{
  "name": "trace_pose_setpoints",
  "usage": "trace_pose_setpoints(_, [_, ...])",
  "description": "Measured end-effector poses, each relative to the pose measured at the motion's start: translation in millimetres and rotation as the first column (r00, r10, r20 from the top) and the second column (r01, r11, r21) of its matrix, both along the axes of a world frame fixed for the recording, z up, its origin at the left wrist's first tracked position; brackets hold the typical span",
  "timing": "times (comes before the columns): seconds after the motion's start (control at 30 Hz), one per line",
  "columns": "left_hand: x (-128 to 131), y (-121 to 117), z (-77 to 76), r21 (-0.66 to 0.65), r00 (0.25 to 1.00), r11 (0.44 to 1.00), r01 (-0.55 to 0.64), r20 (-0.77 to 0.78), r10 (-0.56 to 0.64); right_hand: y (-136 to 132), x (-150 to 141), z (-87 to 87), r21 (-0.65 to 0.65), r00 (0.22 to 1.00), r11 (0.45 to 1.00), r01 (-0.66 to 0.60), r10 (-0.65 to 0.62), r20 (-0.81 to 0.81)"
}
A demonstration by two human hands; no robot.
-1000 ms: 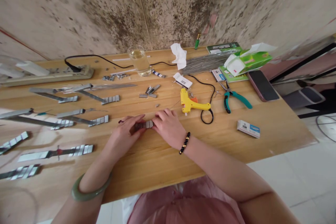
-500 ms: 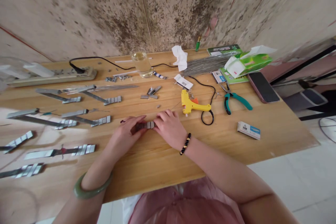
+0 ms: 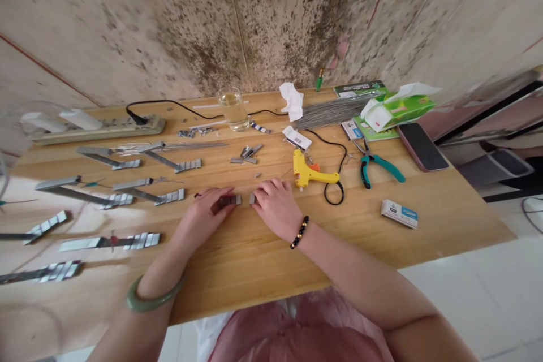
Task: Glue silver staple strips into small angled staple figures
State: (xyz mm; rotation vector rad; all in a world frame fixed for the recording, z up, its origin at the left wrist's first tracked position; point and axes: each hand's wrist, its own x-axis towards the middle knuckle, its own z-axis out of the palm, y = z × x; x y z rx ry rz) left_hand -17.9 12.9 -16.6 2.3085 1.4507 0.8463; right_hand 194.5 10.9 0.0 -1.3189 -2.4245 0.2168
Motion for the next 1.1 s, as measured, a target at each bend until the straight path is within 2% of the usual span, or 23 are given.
trace_pose_setpoints(0.23, [-4,4,-2.8,0.073,0.996,0.997,-0.027,-0.087,0.033,4,3,-1.5,0.059,0.992,0.998,-0.002,0.010,-0.129])
trace_pose_setpoints(0.33, [-7,6,-4.0,0.072,0.994,0.997,-0.019,-0.107,0.027,8,5,-2.9,0.099,0.983,0.995,-0.006,0.024,-0.183])
trace_pose_setpoints(0.4, [-9,7,-5.0,0.059,0.996,0.998,-0.008,-0.092,0.013,11,7,-1.4,0.098,0.981,0.995,0.029,-0.010,-0.193])
trace_pose_setpoints(0.5, [-12,9,-5.8,0.035,1.000,0.999,0.003,-0.029,-0.002,13,13,8.0,0.064,0.985,0.988,0.143,-0.136,-0.108])
trace_pose_setpoints(0.6, [-14,10,-5.3,0.005,0.999,1.000,0.011,0.033,-0.011,11,26,24.8,0.046,0.964,0.968,0.248,-0.252,0.088])
trace_pose_setpoints(0.7, [-14,11,-3.9,-0.016,0.998,1.000,0.000,0.068,0.001,12,45,39.8,0.037,0.888,0.932,0.361,-0.355,0.293])
trace_pose_setpoints(0.8, [-13,11,-2.8,-0.027,0.996,1.000,-0.001,0.087,0.003,17,64,43.3,0.026,0.808,0.895,0.446,-0.415,0.419])
trace_pose_setpoints(0.9, [-13,11,-3.4,-0.024,0.994,1.000,0.000,0.105,0.002,24,79,35.1,0.001,0.784,0.896,0.444,-0.389,0.484])
trace_pose_setpoints(1.1, [-15,11,-6.0,-0.005,0.994,1.000,0.011,0.107,-0.011,30,94,14.8,0.032,0.881,0.962,0.273,-0.263,0.393])
